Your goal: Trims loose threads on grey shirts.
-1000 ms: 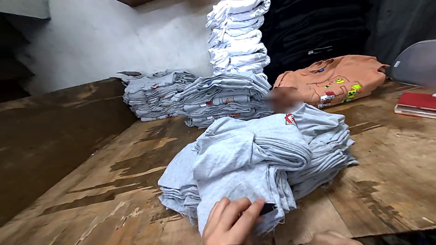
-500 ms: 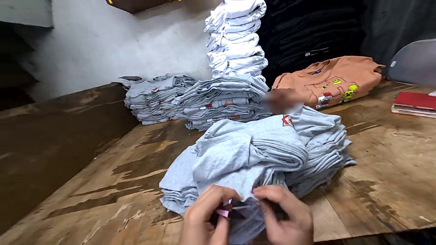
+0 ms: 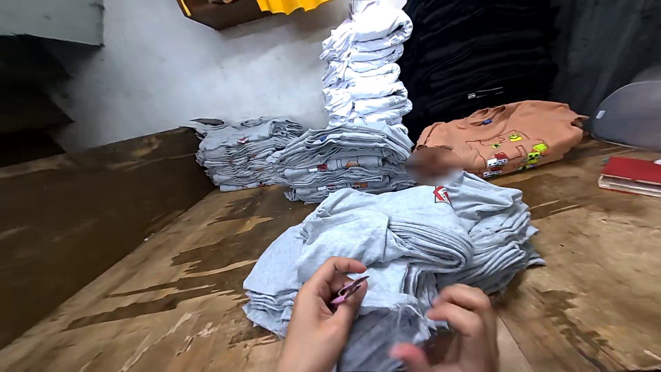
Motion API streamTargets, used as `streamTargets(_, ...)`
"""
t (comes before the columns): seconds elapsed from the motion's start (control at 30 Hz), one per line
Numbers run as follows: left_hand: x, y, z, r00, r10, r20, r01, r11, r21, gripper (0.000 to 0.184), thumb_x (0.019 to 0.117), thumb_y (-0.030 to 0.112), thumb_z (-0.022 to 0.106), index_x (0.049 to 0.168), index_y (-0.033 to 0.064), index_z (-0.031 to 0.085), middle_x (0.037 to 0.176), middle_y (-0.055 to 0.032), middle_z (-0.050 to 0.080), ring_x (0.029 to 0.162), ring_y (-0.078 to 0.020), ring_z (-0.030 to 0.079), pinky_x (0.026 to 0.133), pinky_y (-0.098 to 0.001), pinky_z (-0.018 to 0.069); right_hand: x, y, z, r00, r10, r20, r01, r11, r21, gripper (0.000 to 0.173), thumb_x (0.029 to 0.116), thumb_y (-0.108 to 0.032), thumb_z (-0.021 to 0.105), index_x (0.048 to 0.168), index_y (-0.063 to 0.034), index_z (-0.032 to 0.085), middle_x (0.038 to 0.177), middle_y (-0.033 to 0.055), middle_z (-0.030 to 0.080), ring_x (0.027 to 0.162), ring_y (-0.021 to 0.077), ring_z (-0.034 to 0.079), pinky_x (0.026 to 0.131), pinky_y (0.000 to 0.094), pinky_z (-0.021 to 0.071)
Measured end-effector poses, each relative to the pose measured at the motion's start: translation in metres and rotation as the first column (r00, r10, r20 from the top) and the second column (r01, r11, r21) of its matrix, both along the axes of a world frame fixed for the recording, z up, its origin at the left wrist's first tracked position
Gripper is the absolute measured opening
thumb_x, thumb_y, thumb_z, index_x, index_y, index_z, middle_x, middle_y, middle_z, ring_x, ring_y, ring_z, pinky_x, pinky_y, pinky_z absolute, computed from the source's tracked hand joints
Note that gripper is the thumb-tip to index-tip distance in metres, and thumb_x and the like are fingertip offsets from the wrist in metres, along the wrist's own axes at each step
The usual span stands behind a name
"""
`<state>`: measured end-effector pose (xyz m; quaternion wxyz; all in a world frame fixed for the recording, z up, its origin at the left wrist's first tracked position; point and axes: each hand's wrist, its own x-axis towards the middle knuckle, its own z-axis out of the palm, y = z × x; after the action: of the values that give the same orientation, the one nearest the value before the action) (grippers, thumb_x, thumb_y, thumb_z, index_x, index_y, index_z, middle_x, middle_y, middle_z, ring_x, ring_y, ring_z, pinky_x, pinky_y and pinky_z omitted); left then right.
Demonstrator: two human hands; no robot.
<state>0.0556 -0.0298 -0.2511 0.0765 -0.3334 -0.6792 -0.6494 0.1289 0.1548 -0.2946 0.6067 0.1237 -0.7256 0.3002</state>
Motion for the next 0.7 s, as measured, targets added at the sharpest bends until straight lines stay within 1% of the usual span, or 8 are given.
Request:
streamTargets(0.07,-0.001,0.001,0.0,1.0,-0.007,0.011,0.007,1.0,0.008,0.02,0.0953,0.009,0.067,0.115,0.0067,0.067,0.071,0.0018,0.065,0.055,-0.0048,0.055,0.049,-0.0184,0.0446,-0.007,-0.008,-0.003,0.996,-0.092,0.011,0.09,0.99,0.109,0.031,0.0894,-0.042,0.076,0.114,-0.0281,0.063,0.113,-0.0045,0.057,0.109,0.0106,0.056,0.1,0.0316,0.0443)
streamTargets(0.13,0.002,0.0,0.001,1.0,-0.011,0.018,0.011,1.0,0.004,0.021,0.0947,0.009,0.067,0.116,0.0057,0.067,0.073,0.0017,0.066,0.057,-0.0047,0.056,0.05,-0.0183,0.0457,-0.008,-0.004,-0.008,0.992,-0.086,-0.088,0.101,0.978,0.181,0.015,0.0941,-0.019,0.069,0.108,-0.0221,0.072,0.103,-0.0039,0.066,0.1,0.0122,0.059,0.1,0.0314,0.0437)
streamTargets(0.2,0.008,-0.006,0.002,1.0,-0.013,-0.016,0.013,0.999,-0.034,0.031,0.091,0.009,0.073,0.12,0.0038,0.066,0.082,0.0012,0.07,0.066,-0.0062,0.063,0.058,-0.0215,0.0528,0.004,0.003,-0.011,0.994,-0.004,-0.107,0.026,0.979,0.2,0.012,0.0983,-0.015,0.064,0.106,-0.019,0.072,0.101,-0.005,0.065,0.099,0.0092,0.058,0.101,0.0264,0.0428)
streamTargets(0.27,0.013,-0.015,-0.001,0.98,0.015,-0.197,-0.037,0.994,-0.107,0.044,0.0865,0.02,0.082,0.125,0.0054,0.069,0.1,0.0002,0.071,0.086,-0.0081,0.068,0.073,-0.0249,0.0598,0.016,0.006,-0.012,0.995,0.062,-0.081,-0.048,0.984,0.17,0.009,0.0995,-0.015,0.063,0.103,-0.0177,0.071,0.1,-0.0049,0.062,0.101,0.0073,0.057,0.101,0.0243,0.0416)
streamTargets(0.33,0.016,-0.019,-0.008,0.855,0.109,-0.508,-0.206,0.969,-0.14,0.032,0.0882,0.033,0.082,0.116,0.019,0.076,0.104,0.0029,0.072,0.096,-0.0074,0.065,0.084,-0.0268,0.0533,0.023,0.005,-0.015,0.993,0.099,-0.07,-0.089,0.987,0.134,0.009,0.0992,-0.014,0.063,0.101,-0.0166,0.071,0.1,-0.0045,0.063,0.102,0.0072,0.058,0.101,0.0242,0.0432)
streamTargets(0.4,0.021,-0.017,-0.01,0.64,0.172,-0.749,-0.385,0.915,-0.119,0.02,0.095,0.032,0.074,0.115,0.0288,0.074,0.103,0.0061,0.07,0.097,-0.0105,0.06,0.091,-0.0344,0.0426,0.024,0.002,-0.017,0.991,0.12,-0.066,-0.111,0.986,0.123,0.008,0.0982,-0.013,0.065,0.102,-0.0163,0.071,0.1,-0.0041,0.063,0.102,0.0076,0.058,0.101,0.0251,0.0438)
streamTargets(0.5,0.025,-0.009,-0.014,0.414,0.15,-0.898,-0.494,0.865,-0.083,0.02,0.0986,0.021,0.066,0.117,0.0253,0.073,0.105,0.0036,0.069,0.095,-0.0155,0.055,0.092,-0.0364,0.0359,0.022,-0.005,-0.017,0.987,0.146,-0.066,-0.138,0.984,0.113,0.009,0.0972,-0.013,0.068,0.105,-0.016,0.072,0.101,-0.0036,0.064,0.102,0.008,0.059,0.101,0.025,0.0444)
streamTargets(0.7,0.019,-0.008,-0.013,0.376,0.155,-0.913,-0.499,0.865,-0.059,0.018,0.0989,0.021,0.065,0.115,0.0243,0.072,0.102,0.0042,0.068,0.093,-0.015,0.053,0.09,-0.0355,0.0342,0.019,-0.003,-0.02,0.978,0.192,-0.08,-0.185,0.978,0.091,0.009,0.0968,-0.011,0.068,0.104,-0.015,0.073,0.102,-0.0031,0.065,0.103,0.0082,0.059,0.099,0.0248,0.046)
